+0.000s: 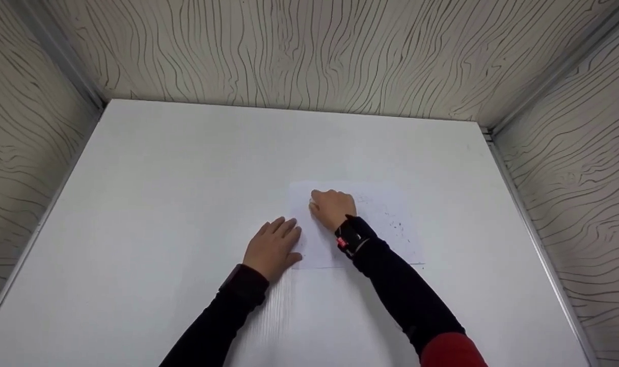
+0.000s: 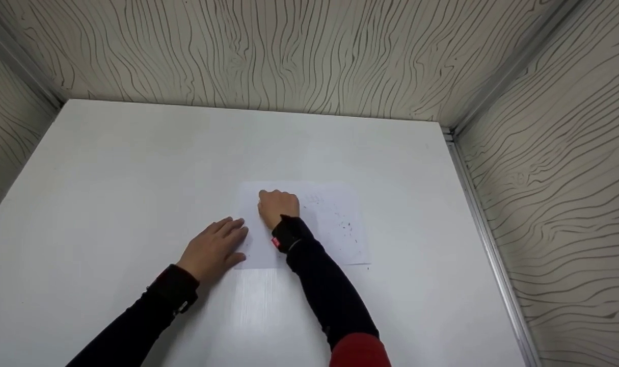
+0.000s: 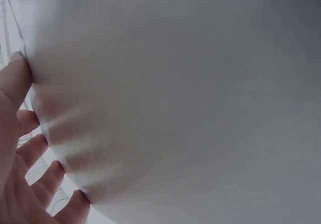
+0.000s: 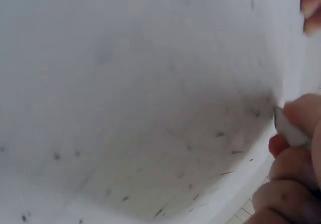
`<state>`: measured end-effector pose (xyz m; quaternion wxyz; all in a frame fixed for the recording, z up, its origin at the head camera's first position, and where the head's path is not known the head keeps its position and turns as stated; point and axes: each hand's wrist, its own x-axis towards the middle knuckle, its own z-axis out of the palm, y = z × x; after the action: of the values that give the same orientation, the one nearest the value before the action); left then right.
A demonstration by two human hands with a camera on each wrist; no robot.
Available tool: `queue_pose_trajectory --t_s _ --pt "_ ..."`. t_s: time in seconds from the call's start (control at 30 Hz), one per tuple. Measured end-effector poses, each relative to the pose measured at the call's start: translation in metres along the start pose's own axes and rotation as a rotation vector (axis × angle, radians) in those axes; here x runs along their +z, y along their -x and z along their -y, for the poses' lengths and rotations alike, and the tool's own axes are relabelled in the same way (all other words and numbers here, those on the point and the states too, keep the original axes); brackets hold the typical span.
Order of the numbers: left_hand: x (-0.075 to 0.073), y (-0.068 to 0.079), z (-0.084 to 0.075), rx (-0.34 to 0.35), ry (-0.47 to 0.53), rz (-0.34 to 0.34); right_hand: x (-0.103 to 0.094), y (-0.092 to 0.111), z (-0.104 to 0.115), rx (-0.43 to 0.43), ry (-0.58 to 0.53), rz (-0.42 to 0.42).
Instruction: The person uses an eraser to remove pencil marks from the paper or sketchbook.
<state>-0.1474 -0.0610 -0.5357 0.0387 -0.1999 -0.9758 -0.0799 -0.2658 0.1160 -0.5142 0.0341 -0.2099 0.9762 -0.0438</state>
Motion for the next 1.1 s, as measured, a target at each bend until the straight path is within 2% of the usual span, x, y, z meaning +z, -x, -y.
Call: queue_pose_trajectory --t_s 0.07,0.17,0.27,0.37,0.5,0.57,0.67,0.73,0.8,0.9,1.1 --pt "-0.001 -0.001 -0.001 -0.001 0.002 0.002 -0.001 -0.001 -0.002 0.008 -0.012 -0.007" --pt "-0.002 -0.003 -0.002 0.006 0.007 -0.001 -0.003 -0.003 -0.008 0.096 -0.005 -0.044" --pt "-0.003 -0.003 -0.004 0.008 0.011 -0.013 -0.006 -0.003 -0.014 0.141 -0.022 -0.037" --pt "-0.002 -0.003 -0.007 0.002 0.033 0.002 -0.007 0.001 -0.017 0.137 -0.063 0.009" --pt "-0.004 -0.002 -0.012 -0.016 0.110 0.019 -0.007 0.009 -0.022 0.132 -0.117 0.026" --pt "-0.007 -0.003 -0.014 -0.022 0.151 -0.019 -0.007 0.014 -0.024 0.142 -0.131 0.019" --pt "-0.009 -0.009 -0.016 -0.031 0.152 -0.091 -0.009 0.020 -0.027 0.151 -0.143 0.036" --pt "-0.011 -0.017 -0.016 -0.046 0.139 -0.099 -0.010 0.023 -0.027 0.154 -0.154 0.052" --pt "-0.013 -0.025 -0.017 -0.066 0.107 -0.065 -0.010 0.026 -0.026 0.157 -0.159 0.055" --pt "-0.011 -0.034 -0.016 -0.093 0.073 0.027 -0.008 0.031 -0.021 0.149 -0.162 0.068" --pt "-0.004 -0.031 -0.011 -0.103 0.014 0.120 -0.006 0.044 -0.013 0.124 -0.165 0.090"
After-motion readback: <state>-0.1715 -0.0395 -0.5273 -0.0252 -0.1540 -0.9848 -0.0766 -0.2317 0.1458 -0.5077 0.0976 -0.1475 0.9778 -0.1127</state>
